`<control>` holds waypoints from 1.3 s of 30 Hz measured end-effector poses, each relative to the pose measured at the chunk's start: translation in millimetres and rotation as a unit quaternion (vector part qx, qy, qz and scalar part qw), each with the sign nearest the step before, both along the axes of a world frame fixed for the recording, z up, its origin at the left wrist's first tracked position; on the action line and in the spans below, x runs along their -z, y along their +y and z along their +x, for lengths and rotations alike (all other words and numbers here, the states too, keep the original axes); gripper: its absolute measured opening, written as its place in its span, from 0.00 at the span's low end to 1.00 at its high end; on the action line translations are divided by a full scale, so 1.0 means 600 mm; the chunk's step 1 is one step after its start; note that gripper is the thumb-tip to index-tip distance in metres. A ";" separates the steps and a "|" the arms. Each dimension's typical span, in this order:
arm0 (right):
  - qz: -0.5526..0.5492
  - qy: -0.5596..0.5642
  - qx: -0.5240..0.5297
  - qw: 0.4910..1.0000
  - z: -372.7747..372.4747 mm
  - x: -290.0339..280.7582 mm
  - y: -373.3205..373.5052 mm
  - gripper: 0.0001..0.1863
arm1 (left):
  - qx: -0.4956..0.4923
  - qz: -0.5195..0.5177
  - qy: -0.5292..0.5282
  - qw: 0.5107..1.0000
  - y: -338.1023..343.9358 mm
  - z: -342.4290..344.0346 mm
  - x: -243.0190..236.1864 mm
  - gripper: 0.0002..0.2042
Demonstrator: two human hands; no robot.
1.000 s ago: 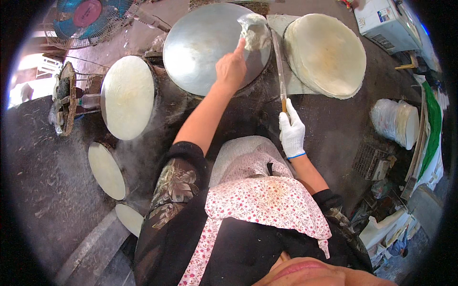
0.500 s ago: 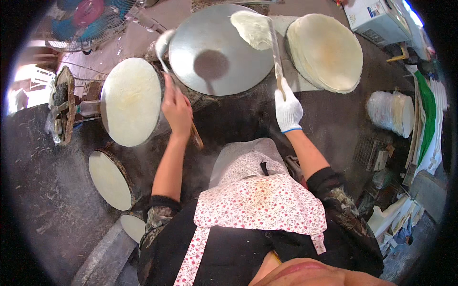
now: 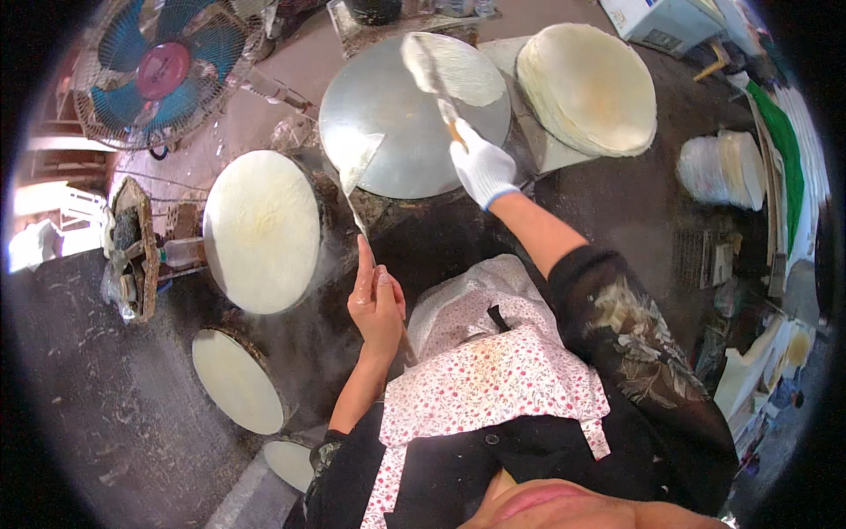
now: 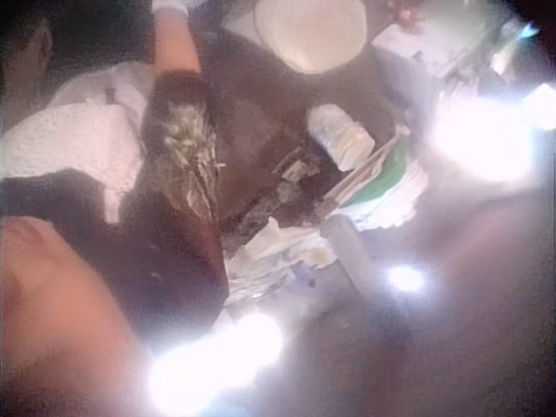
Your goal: The person ladles batter onto hot flat pans, spreads it into thin crepes, flips them, and stacks the cooked crepes on a nearby surface. The process is repeated continuously across multiple pans.
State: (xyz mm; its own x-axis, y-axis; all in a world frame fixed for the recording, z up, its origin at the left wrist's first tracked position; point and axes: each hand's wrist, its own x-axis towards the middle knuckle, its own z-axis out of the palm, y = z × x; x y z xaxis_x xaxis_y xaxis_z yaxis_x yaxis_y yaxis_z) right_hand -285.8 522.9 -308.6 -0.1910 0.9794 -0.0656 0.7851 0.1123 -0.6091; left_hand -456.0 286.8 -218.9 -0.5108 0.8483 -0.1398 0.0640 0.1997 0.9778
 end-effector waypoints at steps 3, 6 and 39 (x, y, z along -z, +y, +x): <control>0.103 0.014 0.016 0.994 0.004 -0.001 0.006 0.23 | 0.003 0.007 -0.010 1.000 -0.014 -0.004 -0.007 0.28; 0.052 -0.024 0.097 0.994 0.009 0.000 0.012 0.23 | 0.005 0.045 0.017 0.999 -0.031 -0.010 -0.018 0.28; 0.073 -0.080 -0.197 0.974 0.025 -0.015 0.154 0.26 | -0.118 -0.016 0.023 0.993 0.026 0.151 0.004 0.27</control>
State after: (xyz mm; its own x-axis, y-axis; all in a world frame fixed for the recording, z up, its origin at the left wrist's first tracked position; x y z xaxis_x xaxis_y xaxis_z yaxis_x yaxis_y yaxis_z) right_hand -270.7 615.1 -299.8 -0.5534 0.8329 0.0091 0.7467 0.5009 -0.4377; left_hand -365.4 302.2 -221.2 -0.7012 0.6996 -0.1375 0.0559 0.2462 0.9676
